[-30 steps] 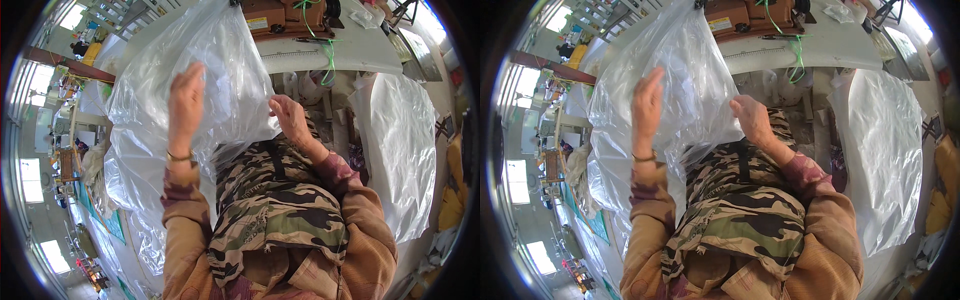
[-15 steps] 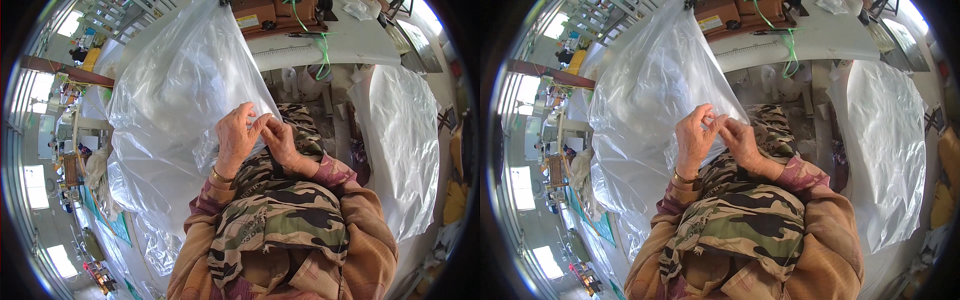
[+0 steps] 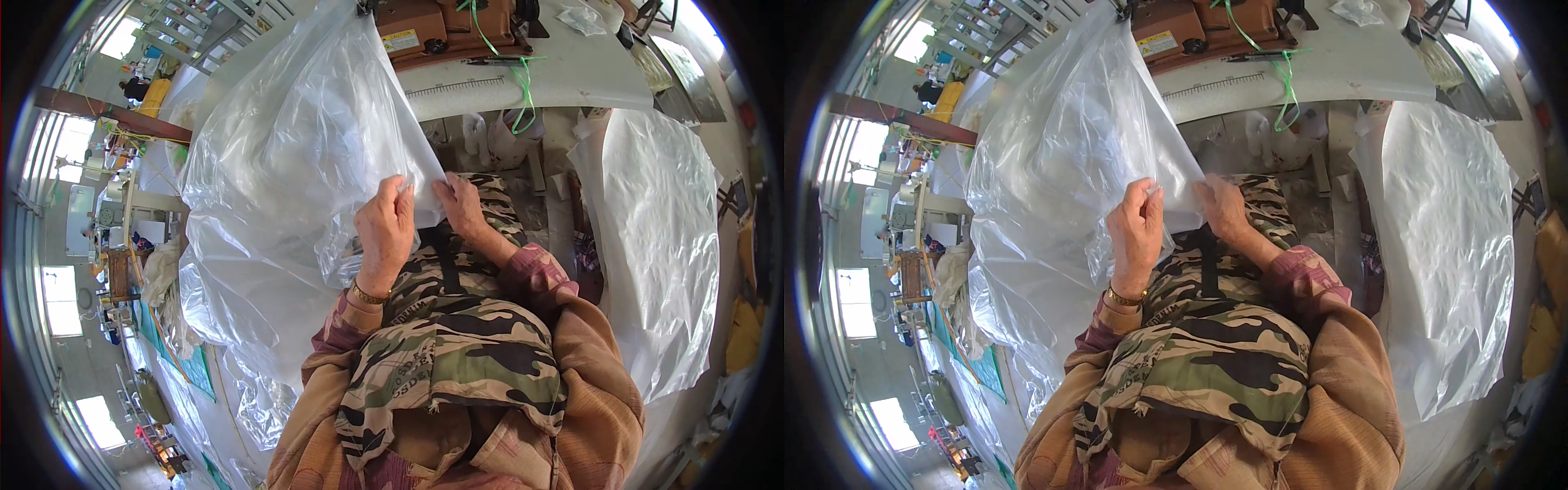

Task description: The person sews the edges of large plastic film sheets using an industrial sewing machine.

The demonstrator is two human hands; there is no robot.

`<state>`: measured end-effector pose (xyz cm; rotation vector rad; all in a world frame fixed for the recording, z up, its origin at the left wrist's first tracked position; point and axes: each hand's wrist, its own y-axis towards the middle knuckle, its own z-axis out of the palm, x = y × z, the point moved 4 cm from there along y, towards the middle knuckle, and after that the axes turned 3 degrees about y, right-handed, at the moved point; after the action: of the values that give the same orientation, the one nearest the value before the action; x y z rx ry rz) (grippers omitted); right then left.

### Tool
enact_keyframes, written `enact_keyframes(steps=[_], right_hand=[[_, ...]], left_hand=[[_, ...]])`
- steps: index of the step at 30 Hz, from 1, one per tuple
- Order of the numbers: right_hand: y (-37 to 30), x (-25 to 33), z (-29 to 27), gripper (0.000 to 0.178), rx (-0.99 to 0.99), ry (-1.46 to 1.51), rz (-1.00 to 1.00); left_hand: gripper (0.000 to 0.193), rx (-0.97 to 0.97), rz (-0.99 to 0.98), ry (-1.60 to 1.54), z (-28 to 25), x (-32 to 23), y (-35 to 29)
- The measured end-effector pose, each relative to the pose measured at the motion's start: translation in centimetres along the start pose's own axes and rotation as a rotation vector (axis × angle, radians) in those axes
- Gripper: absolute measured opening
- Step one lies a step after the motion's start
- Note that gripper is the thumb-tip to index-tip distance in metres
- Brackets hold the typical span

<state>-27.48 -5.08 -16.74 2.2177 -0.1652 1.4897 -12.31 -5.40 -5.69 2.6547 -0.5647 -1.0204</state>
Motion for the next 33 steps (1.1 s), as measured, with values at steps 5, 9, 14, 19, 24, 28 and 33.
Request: enact_keyframes(steps=[5,9,14,19,24,28,33], right_hand=[[-2.4,9.1,-2.6,0.014,0.372,0.146,-0.332],[-2.8,10.1,-2.6,0.018,0.402,0.098,-0.471],[-3.5,11.0,-1.7,0.022,0.448,-0.019,-0.674],[-3.2,11.1,-0.6,0.021,0.545,-0.072,-0.789],[1.1,6.3,0.9,0.022,0.290,0.355,-0.429],[4.1,9.3,8.1,0.029,0.302,0.300,-0.392],[5.4,9.4,9.3,0.027,0.310,0.423,-0.427]], left_hand=[[0.011,-0.048,0.309,0.261,-2.2,-2.6,0.0],[0.009,-0.042,0.334,0.246,-2.6,-2.8,0.0],[0.009,-0.040,0.267,0.005,-3.1,-1.9,-0.2],[0.012,0.019,0.050,-0.191,-3.4,-0.7,-0.5],[0.018,-0.074,-0.101,-0.216,-4.9,-0.2,-1.4],[0.033,-0.188,-0.153,-0.456,-6.5,-1.3,-2.2],[0.031,-0.177,0.020,-0.285,-7.4,-1.8,-1.7]])
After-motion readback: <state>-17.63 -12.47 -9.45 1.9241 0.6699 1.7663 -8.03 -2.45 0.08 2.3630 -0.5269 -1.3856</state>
